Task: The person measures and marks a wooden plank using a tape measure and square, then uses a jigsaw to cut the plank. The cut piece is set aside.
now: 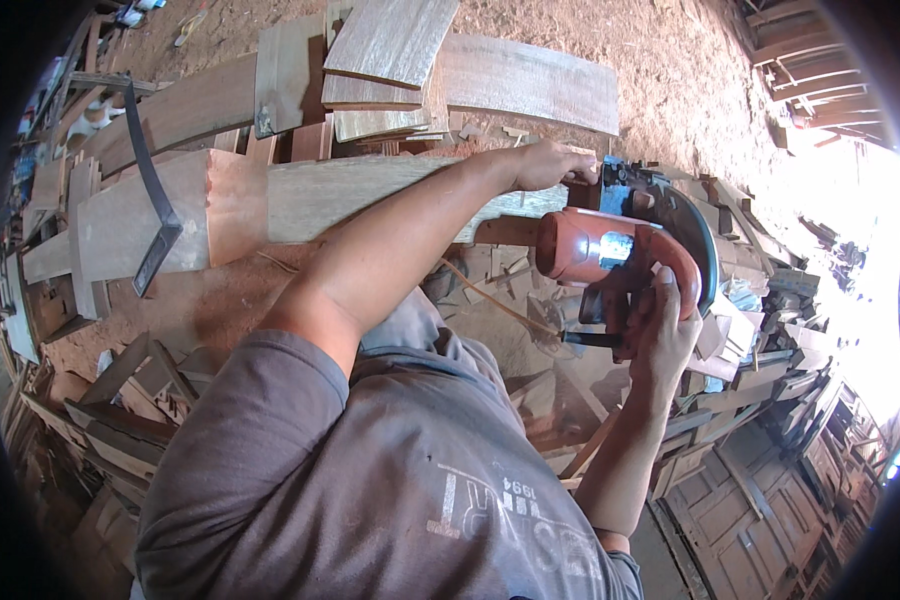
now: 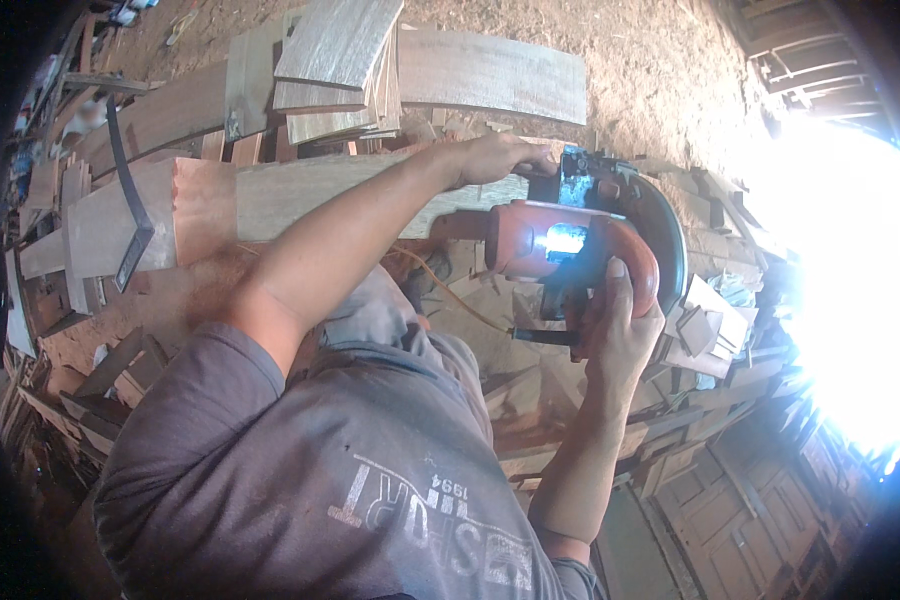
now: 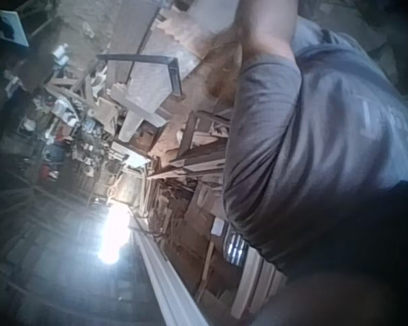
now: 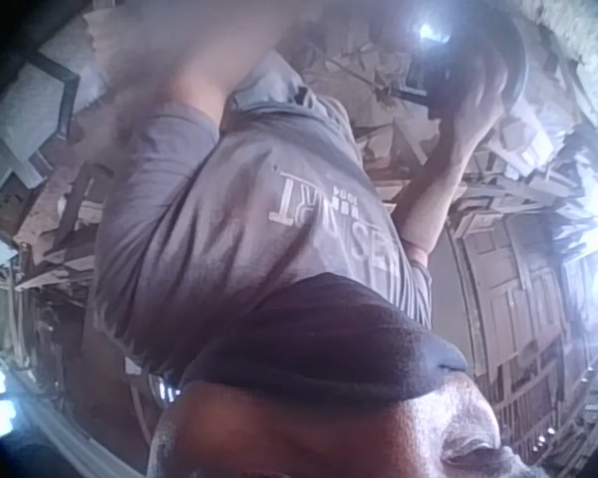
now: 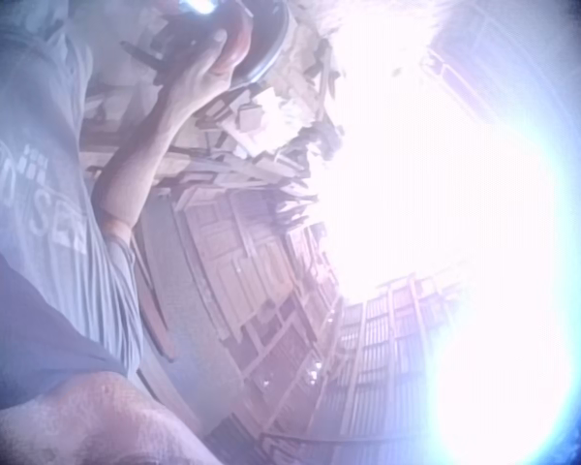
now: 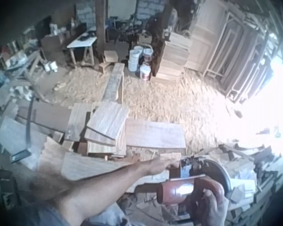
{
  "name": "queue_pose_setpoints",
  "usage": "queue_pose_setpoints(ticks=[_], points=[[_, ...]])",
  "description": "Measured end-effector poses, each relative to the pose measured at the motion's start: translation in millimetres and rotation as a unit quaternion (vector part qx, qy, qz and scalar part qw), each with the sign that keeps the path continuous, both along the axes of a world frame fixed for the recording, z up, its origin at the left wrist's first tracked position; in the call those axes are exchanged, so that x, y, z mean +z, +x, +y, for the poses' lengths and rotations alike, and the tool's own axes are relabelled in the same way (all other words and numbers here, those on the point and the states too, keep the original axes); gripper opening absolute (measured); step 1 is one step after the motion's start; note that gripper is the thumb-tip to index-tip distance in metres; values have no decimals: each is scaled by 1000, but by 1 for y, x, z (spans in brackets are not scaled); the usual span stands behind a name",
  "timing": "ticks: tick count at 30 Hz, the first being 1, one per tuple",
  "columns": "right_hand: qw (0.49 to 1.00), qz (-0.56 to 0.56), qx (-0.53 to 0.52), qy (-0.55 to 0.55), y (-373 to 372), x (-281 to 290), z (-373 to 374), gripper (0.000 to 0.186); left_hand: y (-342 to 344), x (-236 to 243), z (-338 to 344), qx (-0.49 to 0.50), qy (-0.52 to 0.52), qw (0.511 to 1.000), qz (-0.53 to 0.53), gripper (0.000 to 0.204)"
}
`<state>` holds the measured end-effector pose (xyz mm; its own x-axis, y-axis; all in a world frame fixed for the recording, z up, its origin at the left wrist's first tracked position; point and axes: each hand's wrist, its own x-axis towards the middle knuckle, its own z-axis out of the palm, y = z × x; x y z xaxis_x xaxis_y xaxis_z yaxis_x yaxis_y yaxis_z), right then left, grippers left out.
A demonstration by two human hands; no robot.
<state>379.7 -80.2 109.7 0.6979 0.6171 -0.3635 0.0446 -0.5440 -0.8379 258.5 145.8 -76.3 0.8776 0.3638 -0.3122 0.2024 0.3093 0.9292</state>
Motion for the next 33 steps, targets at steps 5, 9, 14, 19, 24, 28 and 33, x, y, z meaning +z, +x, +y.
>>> queue_pose_setpoints(ticks=[5,9,14,19,24,28,33], points=[[1000,0,-3,-20,1,2,4,34,2,-3,2,2,-24,1000,-13,63],[1000,1,1,8,4,-3,6,33,1,-2,3,-1,-31,1000,-5,63],[1000,-7,2,9,8,-10,9,30,0,2,2,-7,-43,999,1,64],[1000,8,-1,15,9,-7,15,33,-1,5,4,-15,-45,999,7,64],[1000,12,12,19,10,-5,20,31,-2,5,3,-16,-57,998,-1,65],[1000,4,14,25,12,-10,26,27,-1,1,4,-11,-45,999,17,62],[1000,-3,21,11,13,-7,33,27,2,-8,7,-2,-13,1000,25,57]])
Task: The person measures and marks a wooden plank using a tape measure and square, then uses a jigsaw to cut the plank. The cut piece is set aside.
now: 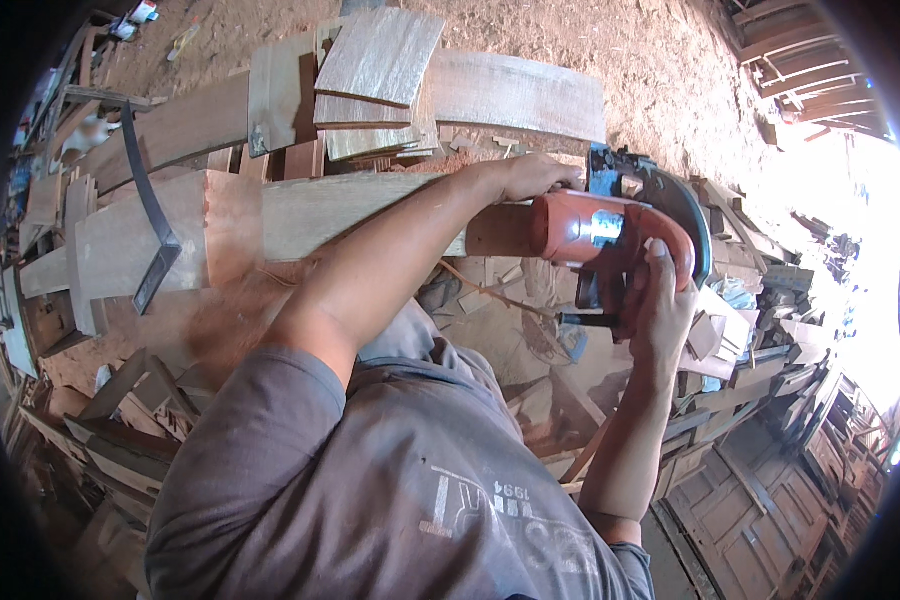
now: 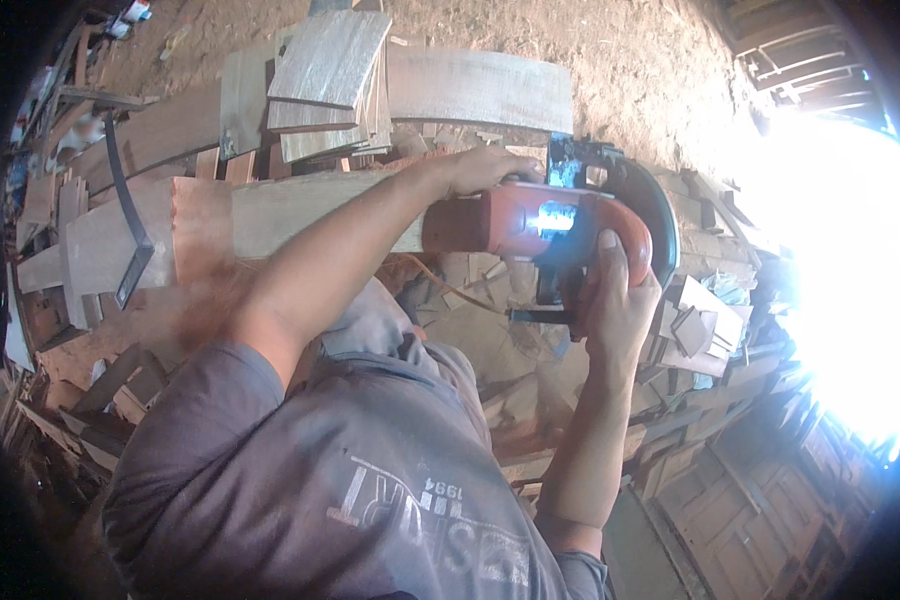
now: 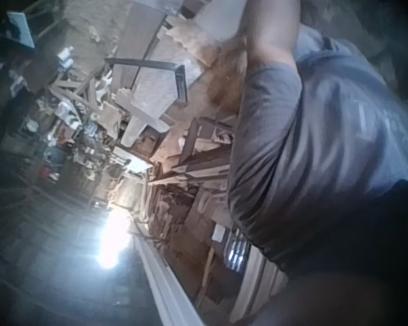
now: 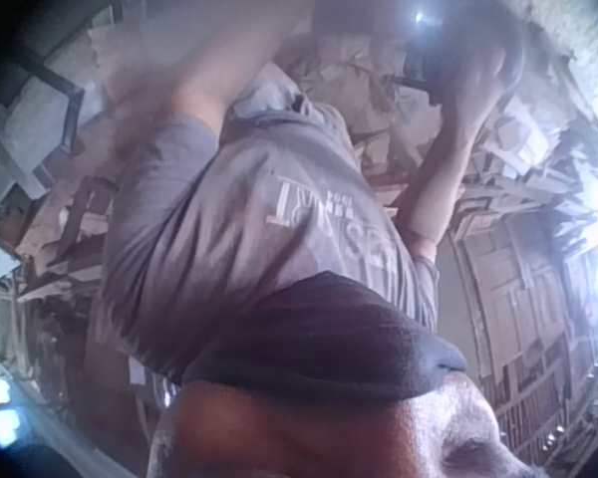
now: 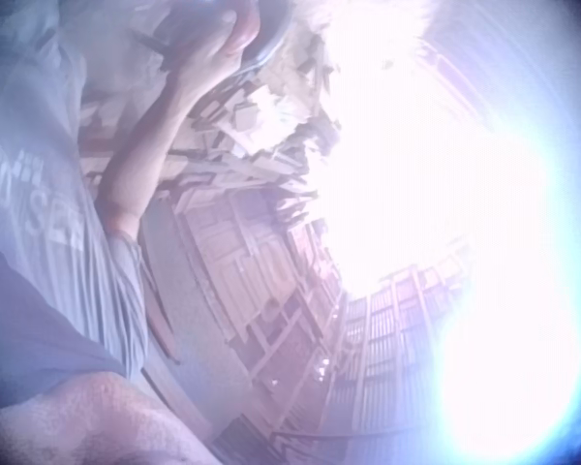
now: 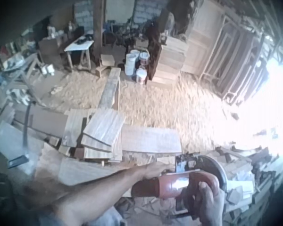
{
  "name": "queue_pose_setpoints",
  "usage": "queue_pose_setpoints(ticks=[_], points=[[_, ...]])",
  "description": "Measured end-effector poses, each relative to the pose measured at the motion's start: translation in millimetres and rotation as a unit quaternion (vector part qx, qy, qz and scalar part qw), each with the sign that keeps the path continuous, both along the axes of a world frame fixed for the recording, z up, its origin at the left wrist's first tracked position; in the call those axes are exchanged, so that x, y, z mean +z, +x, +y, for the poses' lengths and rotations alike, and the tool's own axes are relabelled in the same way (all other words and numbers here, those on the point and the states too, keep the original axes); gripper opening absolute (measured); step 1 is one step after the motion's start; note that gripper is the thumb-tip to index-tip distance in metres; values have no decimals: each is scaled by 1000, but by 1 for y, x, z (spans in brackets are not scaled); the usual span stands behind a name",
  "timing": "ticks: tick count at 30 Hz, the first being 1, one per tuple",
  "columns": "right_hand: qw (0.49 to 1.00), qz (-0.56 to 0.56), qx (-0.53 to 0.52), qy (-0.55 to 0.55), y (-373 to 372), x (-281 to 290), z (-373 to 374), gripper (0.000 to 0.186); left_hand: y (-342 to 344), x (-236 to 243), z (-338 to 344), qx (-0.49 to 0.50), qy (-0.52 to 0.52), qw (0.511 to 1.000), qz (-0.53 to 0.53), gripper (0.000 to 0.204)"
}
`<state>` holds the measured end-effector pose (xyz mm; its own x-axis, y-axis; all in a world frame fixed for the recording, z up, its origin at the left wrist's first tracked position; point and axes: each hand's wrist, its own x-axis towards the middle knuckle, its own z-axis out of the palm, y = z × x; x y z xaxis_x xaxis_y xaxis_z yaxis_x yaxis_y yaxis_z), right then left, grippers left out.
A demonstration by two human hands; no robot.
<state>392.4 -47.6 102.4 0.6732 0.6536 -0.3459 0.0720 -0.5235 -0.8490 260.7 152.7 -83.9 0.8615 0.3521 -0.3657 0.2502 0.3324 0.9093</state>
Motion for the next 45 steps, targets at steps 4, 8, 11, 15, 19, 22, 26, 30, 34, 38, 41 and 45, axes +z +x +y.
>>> queue_pose_setpoints(ticks=[4,8,11,15,19,22,26,30,34,38,41,45], points=[[1000,-3,-1,-5,-1,3,6,30,0,-2,-5,61,30,997,31,65],[1000,-14,-7,-10,2,-2,14,29,-3,-4,0,32,11,999,41,91],[1000,-9,1,-1,6,-5,18,29,5,-2,6,20,-20,999,31,97],[999,-34,12,25,8,-8,26,40,-6,7,6,54,-42,997,30,117],[1000,-21,21,-4,10,-3,34,38,-10,23,2,85,-26,996,14,118],[999,-28,44,9,10,-2,42,40,-12,27,6,78,-73,994,21,116],[998,-33,38,33,10,-3,51,41,-14,21,11,77,-134,988,7,113],[998,-13,14,66,6,-3,46,40,-7,15,11,107,-153,982,-1,106],[992,-115,-2,51,-4,-3,8,46,-5,11,-1,133,-78,988,-29,97],[976,-82,-83,183,-19,-6,-62,44,-12,17,-7,38,-19,999,-21,94],[952,-69,-113,278,-29,-9,-120,50,-16,19,-31,87,162,982,39,83],[957,-18,-178,226,-39,-29,-196,72,-11,10,-60,135,434,890,-19,93]])
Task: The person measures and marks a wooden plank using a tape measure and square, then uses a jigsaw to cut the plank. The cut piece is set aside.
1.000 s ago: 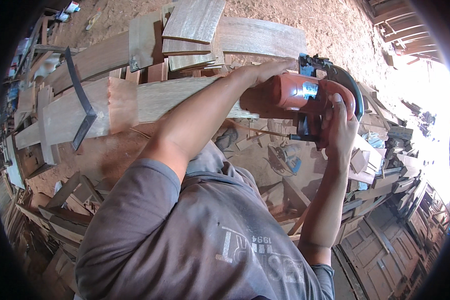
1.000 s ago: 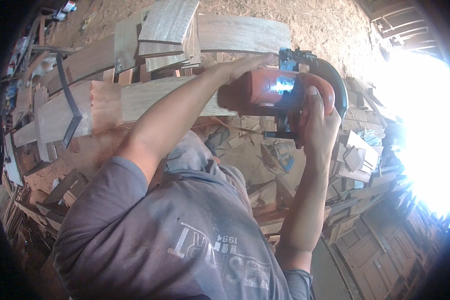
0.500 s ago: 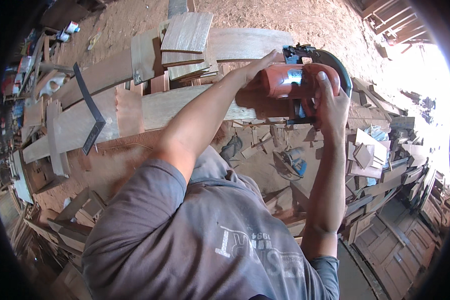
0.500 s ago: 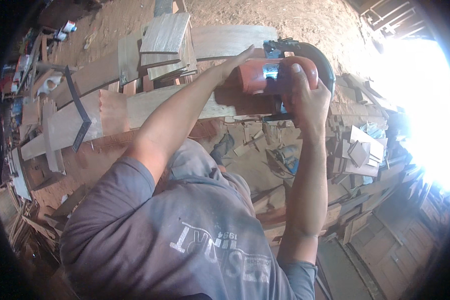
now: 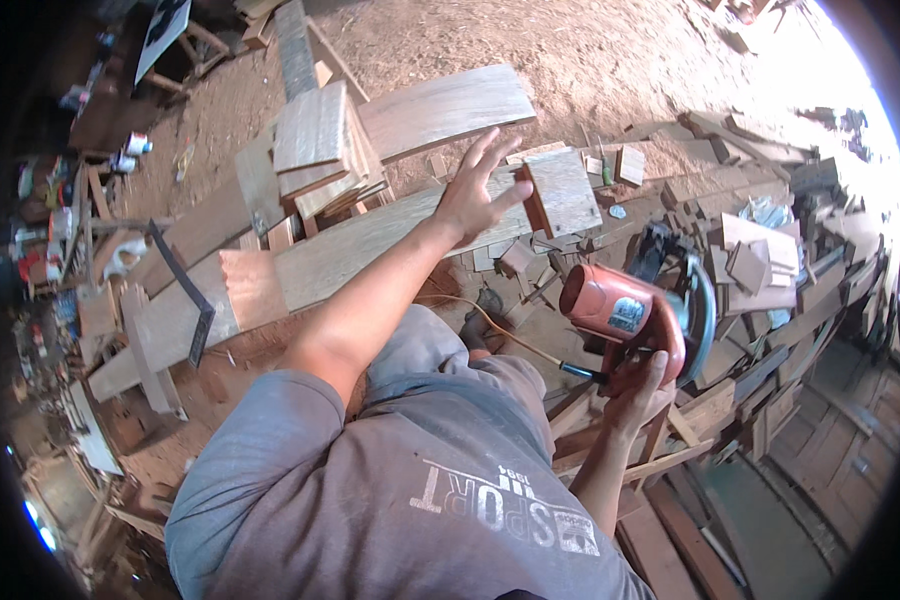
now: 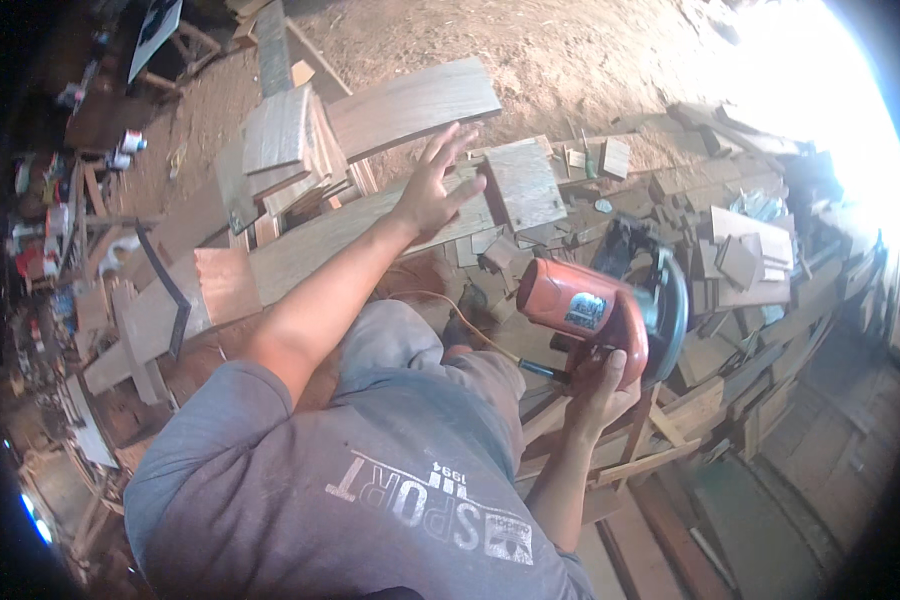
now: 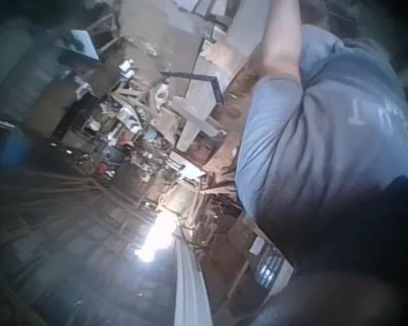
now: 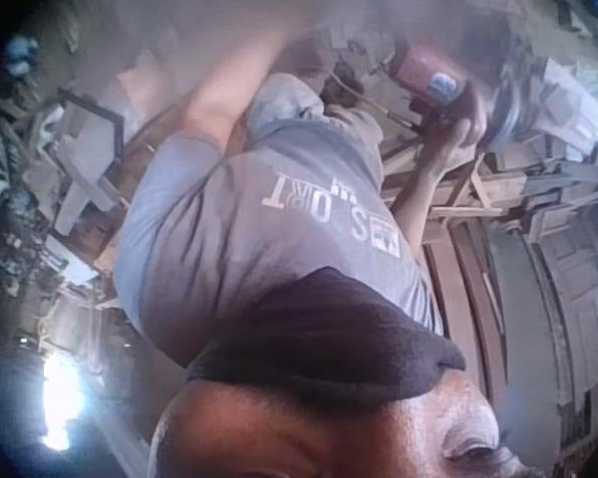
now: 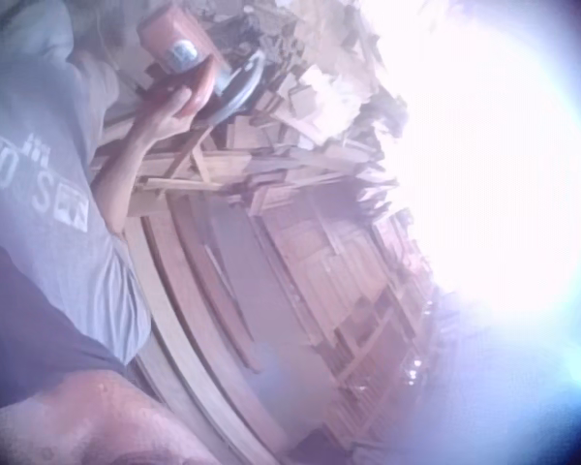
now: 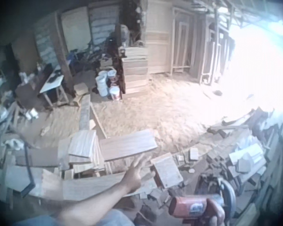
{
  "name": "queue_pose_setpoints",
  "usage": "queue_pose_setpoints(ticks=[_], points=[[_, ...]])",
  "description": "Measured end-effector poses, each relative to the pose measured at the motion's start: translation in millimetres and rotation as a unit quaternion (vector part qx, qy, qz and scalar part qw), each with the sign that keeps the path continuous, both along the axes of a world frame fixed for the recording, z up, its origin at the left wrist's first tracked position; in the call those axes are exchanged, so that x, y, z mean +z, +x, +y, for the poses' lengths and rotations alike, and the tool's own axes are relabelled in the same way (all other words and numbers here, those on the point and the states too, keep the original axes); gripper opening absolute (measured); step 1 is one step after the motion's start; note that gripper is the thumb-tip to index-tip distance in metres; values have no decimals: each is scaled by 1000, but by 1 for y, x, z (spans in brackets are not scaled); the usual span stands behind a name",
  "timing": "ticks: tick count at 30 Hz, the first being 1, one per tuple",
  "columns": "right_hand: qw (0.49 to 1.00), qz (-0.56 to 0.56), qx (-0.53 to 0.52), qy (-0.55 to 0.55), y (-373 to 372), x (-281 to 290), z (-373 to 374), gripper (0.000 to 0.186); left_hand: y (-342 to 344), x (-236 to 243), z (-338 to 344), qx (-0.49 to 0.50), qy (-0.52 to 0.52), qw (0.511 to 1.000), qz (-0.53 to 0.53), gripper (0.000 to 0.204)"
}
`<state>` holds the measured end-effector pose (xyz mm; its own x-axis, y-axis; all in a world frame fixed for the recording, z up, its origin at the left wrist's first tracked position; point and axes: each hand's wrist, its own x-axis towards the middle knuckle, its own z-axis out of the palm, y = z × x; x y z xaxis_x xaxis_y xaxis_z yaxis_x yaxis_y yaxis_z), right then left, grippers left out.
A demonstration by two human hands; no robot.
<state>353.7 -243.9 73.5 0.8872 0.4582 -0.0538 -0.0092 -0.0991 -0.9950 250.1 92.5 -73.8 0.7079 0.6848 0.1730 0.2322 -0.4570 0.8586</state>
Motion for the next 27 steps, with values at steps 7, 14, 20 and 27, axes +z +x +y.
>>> queue_pose_setpoints(ticks=[7,14,20,27], points=[[942,299,-148,-43,26,-190,-83,34,6,-17,-11,-94,297,948,69,96],[831,249,-76,-492,40,-428,-114,63,16,-12,-13,-147,305,938,78,106],[797,283,-15,-533,51,-563,-137,55,14,-10,-12,-163,287,937,114,110],[735,301,-19,-608,46,-670,-187,82,22,-8,-10,-201,283,924,158,119]])
